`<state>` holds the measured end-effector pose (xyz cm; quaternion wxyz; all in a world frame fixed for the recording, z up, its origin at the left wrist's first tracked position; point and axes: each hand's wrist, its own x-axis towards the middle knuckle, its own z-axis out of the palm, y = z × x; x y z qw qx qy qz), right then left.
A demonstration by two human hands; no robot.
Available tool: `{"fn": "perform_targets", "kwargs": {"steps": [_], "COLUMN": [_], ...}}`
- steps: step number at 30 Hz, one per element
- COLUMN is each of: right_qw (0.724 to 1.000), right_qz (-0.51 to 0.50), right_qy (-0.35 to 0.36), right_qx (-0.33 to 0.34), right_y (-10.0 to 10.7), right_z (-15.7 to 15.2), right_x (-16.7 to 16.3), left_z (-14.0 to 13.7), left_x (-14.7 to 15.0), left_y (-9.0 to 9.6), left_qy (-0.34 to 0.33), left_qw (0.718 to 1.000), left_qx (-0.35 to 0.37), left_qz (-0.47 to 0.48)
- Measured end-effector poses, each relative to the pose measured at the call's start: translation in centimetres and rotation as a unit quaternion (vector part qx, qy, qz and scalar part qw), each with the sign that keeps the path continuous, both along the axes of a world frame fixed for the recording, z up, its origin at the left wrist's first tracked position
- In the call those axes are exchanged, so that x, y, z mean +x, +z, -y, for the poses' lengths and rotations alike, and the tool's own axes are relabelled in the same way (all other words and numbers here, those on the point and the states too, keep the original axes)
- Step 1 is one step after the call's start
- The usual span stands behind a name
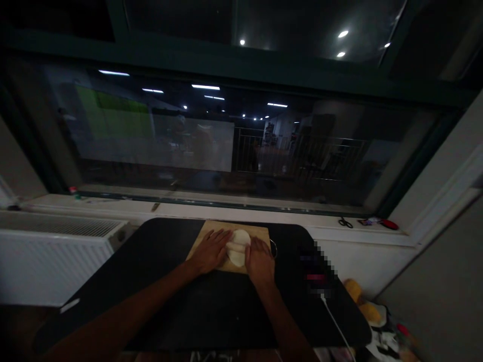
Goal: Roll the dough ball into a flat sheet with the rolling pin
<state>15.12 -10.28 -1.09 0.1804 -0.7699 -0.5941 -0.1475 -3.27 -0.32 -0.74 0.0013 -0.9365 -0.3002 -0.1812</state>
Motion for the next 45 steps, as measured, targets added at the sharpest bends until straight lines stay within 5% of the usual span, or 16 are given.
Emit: {"fn": "perform_targets", "kwargs": {"steps": [7,14,25,30,35,45], "right_qw": [0.999,0.997,0.989,0.977,0.979,0.989], "right_qz": [-0.005,0.014,-0.044,-0.044,-0.041,-0.027], "right_qy": [-0.036,-0.066,0.030,0.027,0.015,0.067], "right_qx": [-0.027,-0.039,-0.135,-0.205,-0.200,-0.126], "right_y": [2.4,2.9,2.2,3.6,3.6,0.4], "right_z": [2.5,2.7,-6.1,-10.8,-14.4,-13.2], "right_x": [-1.8,1.2,6.7,8.2,8.8,10.1], "left_z": [1.2,1.5,-4.2,-6.8,-8.3,-6.4], "left_x": [-1.7,1.1,4.8,5.6,6.4,6.7], "left_y": [0.6,0.9,1.0,0.8,1.6,0.5], "left_qy": [-0.027,0.040,0.067,0.070,0.117,0.132], "left_qw": [0.999,0.999,0.995,0.996,0.992,0.990], "left_qx": [-0.033,-0.025,-0.065,-0.053,-0.047,-0.054], "left_qz": [-0.019,0.002,-0.030,-0.021,-0.023,0.000]}}
